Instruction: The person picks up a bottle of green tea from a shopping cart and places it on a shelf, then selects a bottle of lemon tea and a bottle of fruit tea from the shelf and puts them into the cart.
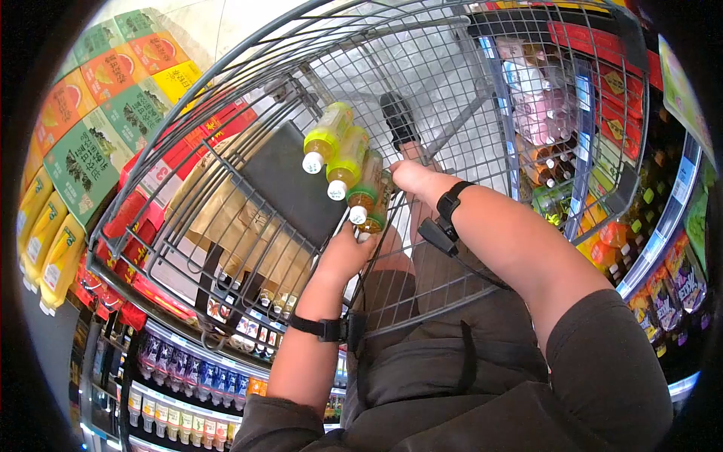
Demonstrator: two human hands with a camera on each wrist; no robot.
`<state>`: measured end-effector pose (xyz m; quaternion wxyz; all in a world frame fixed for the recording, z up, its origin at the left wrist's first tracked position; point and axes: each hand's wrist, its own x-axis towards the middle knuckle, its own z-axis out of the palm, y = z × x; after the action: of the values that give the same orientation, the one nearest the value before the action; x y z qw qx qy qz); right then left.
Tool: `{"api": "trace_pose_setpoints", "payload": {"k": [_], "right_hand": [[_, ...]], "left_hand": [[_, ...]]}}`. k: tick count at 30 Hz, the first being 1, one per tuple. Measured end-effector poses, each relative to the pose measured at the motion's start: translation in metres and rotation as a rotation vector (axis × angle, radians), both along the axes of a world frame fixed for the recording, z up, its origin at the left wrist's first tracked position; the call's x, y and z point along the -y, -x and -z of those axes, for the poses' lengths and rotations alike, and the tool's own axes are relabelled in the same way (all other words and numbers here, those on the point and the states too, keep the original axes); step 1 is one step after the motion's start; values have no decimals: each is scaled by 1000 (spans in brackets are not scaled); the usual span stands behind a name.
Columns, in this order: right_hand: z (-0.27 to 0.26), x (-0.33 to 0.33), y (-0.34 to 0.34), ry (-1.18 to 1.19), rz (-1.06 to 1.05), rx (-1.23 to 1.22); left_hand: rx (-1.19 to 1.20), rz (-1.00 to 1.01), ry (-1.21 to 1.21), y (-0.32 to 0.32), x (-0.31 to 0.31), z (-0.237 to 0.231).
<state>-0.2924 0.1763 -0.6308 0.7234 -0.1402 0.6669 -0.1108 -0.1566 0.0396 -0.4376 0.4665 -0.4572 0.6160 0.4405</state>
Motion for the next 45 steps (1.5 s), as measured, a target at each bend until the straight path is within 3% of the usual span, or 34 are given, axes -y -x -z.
{"api": "trace_pose_setpoints", "payload": {"k": [1, 2, 6, 9, 11, 15, 17, 18, 23, 24, 26, 29, 31, 32, 35, 37, 40, 45], "right_hand": [[1, 0, 0, 86, -102, -15], [4, -2, 5, -78, 212, 209], [20, -8, -18, -130, 343, 126], [0, 7, -9, -78, 173, 13], [8, 5, -10, 83, -150, -25], [5, -1, -12, 137, -137, -23], [-12, 5, -3, 259, -365, -99], [-16, 5, -1, 263, -367, -110], [-30, 3, 3, 96, -286, 22], [-38, -1, 6, 355, -427, -13], [-54, -4, 11, 323, -439, -15], [-114, 4, 28, 270, -363, -17], [-147, 4, 33, 48, -97, 129], [-148, -5, 29, -41, 160, 354], [-240, 13, 40, 19, 166, 119], [-273, 15, 45, 59, 100, 109], [-327, 13, 41, 174, 142, 225], [-429, 19, 10, 328, 263, 336]], "left_hand": [[-35, 32, -21, -6, -5, 9], [-82, -14, -18, -15, -12, 19], [-43, -90, -96, -4, -13, 19], [-110, -98, -64, -2, -15, 17], [-52, 8, -61, 2, -13, 16], [-27, 18, -20, 15, -13, -3], [-67, 0, -21, 19, -11, -18], [-77, -1, -15, 21, -10, -25], [-50, 99, -61, 21, 4, -66], [-66, 111, -51, 22, 8, -77], [-103, 112, -59, 21, 16, -103], [-198, 117, -41, 8, 24, -135], [-234, 88, -79, 0, 31, -163], [-250, 99, -85, -3, 36, -177], [-382, 32, -61, -14, 49, -228], [-486, 23, -31, -35, 57, -245], [-542, -200, -25, -59, 71, -282], [-932, -595, -4, -96, 85, -323]]}}
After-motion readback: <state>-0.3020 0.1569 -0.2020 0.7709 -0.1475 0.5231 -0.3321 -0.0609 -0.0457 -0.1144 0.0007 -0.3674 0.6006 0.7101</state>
